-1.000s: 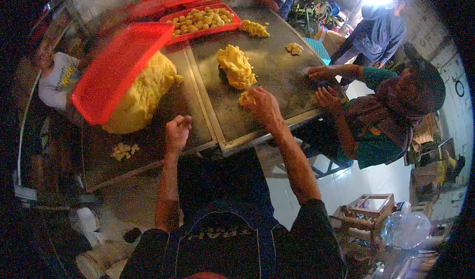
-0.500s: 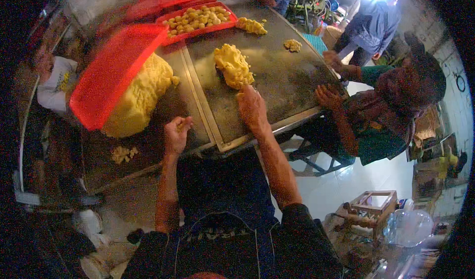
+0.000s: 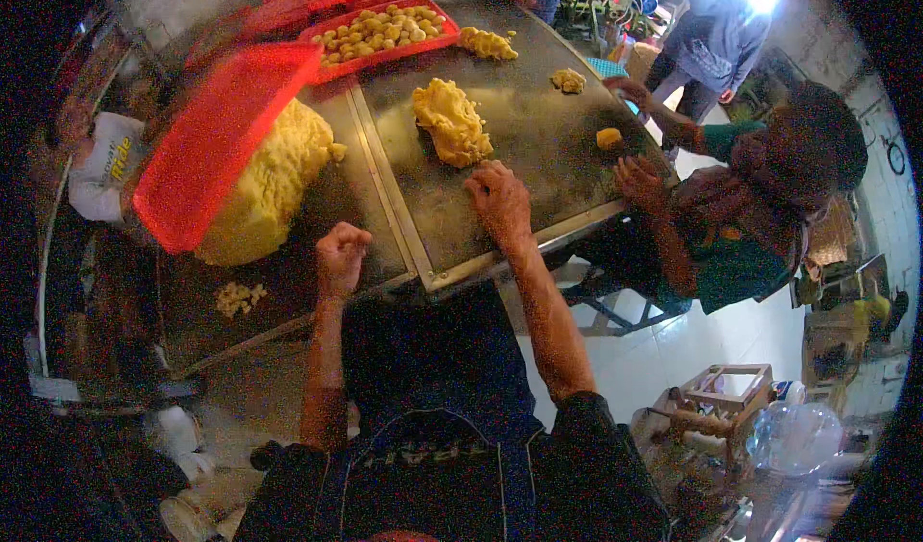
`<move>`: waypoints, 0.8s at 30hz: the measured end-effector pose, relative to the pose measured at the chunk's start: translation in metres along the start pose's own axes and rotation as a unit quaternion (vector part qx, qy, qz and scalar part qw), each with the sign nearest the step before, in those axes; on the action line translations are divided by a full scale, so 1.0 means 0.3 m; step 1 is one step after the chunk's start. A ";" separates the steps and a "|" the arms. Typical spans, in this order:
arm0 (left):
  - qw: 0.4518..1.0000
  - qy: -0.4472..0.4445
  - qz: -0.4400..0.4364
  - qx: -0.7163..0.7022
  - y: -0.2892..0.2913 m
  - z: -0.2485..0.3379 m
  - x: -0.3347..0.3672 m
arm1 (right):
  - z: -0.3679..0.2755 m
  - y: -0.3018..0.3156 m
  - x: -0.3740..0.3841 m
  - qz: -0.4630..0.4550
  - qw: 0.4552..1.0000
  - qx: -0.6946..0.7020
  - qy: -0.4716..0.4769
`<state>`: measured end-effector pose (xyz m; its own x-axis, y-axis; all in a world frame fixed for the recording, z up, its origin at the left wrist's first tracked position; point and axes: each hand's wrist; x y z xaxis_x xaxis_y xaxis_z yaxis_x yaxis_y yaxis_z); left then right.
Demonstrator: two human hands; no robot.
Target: Rolling and portioning dough balls on a metal table for pastries.
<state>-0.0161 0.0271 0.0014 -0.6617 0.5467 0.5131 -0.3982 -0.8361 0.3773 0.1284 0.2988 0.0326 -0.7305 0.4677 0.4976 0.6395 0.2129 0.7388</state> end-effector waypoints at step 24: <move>0.993 0.099 -0.029 -0.050 -0.019 0.043 -0.004 | -0.251 -0.046 -0.045 0.048 0.998 0.044 0.021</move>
<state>-0.0048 0.0317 0.0085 -0.7442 0.5825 0.3268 -0.4942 -0.8094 0.3173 0.1114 0.2250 0.0500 -0.6736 0.4527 0.5843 0.7238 0.2438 0.6456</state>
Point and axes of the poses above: each hand's wrist, its own x-axis towards the middle knuckle, its own y-axis out of the back of the hand, z = x × y, and after that the axes turned 1 degree about -z, right-handed
